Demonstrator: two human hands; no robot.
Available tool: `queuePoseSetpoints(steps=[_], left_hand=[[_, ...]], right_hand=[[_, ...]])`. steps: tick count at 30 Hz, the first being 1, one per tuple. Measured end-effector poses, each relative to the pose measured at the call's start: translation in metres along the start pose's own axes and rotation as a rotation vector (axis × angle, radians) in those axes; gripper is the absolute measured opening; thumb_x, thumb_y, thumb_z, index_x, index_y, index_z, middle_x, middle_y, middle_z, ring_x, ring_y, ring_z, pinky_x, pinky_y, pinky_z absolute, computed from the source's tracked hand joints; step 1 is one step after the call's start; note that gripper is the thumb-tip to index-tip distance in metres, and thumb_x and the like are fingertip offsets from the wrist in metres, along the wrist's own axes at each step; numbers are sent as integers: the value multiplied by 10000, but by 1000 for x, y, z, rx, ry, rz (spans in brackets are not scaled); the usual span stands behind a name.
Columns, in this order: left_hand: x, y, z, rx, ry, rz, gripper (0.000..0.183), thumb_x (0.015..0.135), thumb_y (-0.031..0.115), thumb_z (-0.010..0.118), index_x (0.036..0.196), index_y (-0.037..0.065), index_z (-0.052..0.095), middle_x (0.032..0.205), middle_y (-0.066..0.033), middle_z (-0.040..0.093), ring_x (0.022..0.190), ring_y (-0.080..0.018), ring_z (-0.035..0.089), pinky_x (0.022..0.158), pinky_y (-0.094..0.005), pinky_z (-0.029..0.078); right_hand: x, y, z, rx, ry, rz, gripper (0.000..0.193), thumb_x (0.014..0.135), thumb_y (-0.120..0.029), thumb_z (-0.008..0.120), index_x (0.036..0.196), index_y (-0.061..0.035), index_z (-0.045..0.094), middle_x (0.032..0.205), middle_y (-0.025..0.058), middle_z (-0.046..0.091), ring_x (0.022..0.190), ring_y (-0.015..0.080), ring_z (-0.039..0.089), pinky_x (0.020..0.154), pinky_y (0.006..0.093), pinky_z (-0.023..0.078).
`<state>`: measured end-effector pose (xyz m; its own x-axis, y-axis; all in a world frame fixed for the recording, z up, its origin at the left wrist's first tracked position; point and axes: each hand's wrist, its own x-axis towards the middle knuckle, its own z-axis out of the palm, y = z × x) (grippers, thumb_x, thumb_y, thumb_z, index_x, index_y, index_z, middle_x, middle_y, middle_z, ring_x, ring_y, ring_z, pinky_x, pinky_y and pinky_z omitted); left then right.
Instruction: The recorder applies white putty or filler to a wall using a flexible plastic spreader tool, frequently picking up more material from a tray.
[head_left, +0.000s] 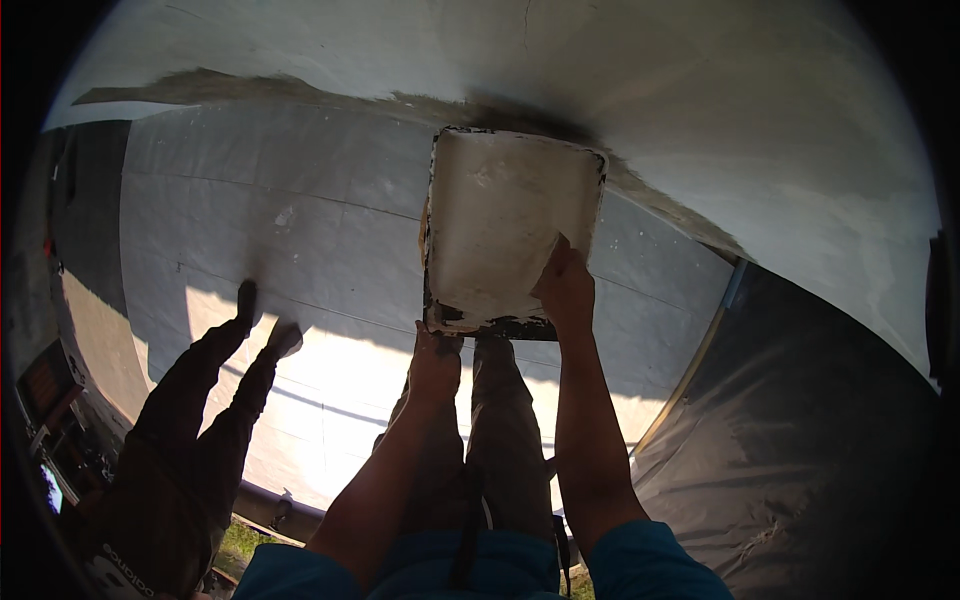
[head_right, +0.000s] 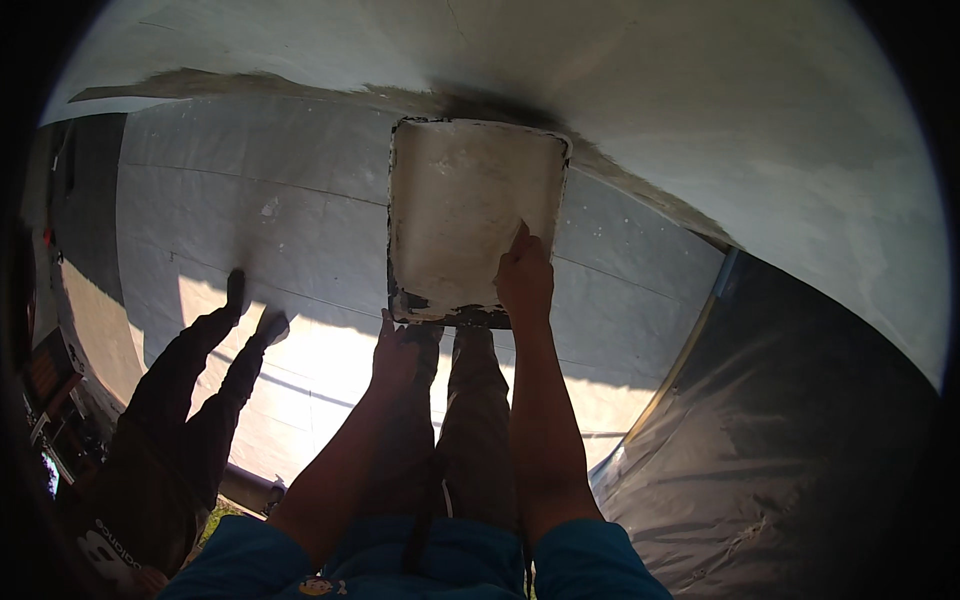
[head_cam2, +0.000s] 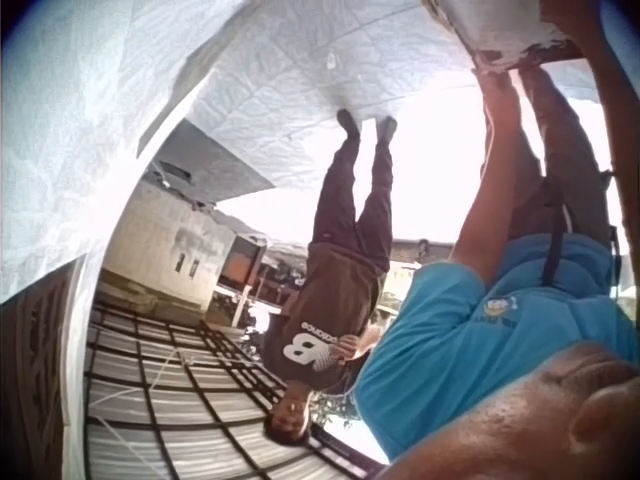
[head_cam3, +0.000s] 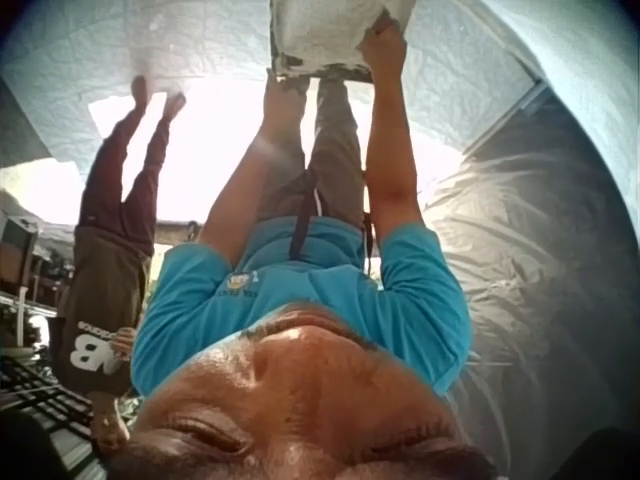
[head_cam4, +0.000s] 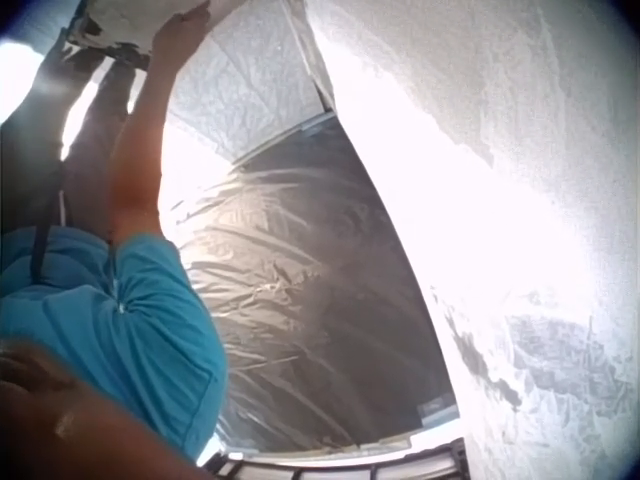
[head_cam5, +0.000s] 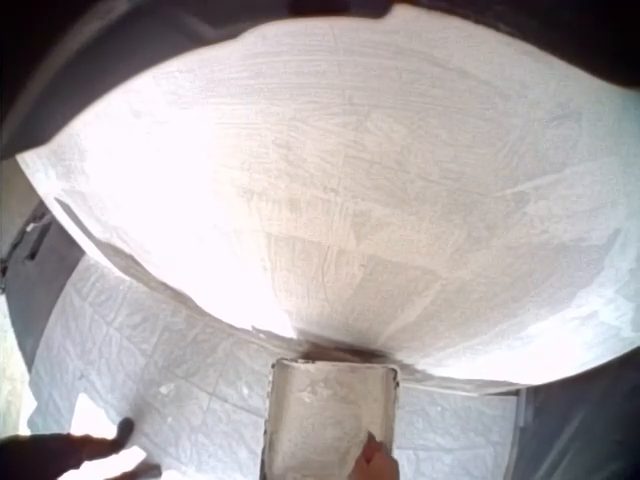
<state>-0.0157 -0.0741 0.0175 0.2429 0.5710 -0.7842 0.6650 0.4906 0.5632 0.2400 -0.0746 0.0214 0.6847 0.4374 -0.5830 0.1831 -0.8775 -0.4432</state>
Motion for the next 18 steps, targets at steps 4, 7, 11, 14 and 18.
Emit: queuePoseSetpoints(steps=[4, 7, 11, 14, 18], left_hand=[[0, -6, -2, 10, -7, -9, 894, 796, 107, 504, 1551, -129, 87, 1507, -358, 383, 1385, -464, 428, 1122, -434, 412], [4, -9, 13, 32, -4, 2, 889, 797, 112, 512, 1549, -130, 103, 1513, -362, 371, 1387, -472, 418, 1129, -429, 405], [7, -18, 8, -27, -21, 47, 875, 812, 105, 521, 1541, -143, 105, 1520, -360, 365, 1392, -472, 412, 1138, -428, 397], [7, -19, 12, -115, -28, 46, 847, 845, 106, 519, 1536, -152, 103, 1521, -358, 365, 1390, -463, 417, 1130, -423, 405], [5, -17, 12, -37, 13, 18, 822, 875, 112, 513, 1539, -145, 101, 1503, -345, 404, 1351, -457, 464, 1095, -420, 436]], right_hand=[[7, 0, -9, -274, 180, -169, 373, 876, -105, 567, 1220, 37, 539, 1052, 240, 661, 933, 412, 690, 764, 491, 571], [23, -4, 15, -293, 223, -204, 381, 880, -85, 538, 1230, 55, 484, 1089, 325, 656, 959, 456, 675, 802, 529, 562], [12, -34, 38, -252, 222, -323, 299, 887, -72, 559, 1155, 60, 533, 985, 288, 656, 847, 435, 691, 754, 495, 587], [11, -39, 17, -208, 69, -292, 229, 876, -69, 563, 1069, 48, 528, 928, 296, 662, 821, 453, 683, 742, 520, 574], [-6, -23, 1, -227, 130, -184, 196, 855, -74, 578, 1015, 31, 536, 916, 269, 662, 815, 444, 686, 735, 543, 565]])
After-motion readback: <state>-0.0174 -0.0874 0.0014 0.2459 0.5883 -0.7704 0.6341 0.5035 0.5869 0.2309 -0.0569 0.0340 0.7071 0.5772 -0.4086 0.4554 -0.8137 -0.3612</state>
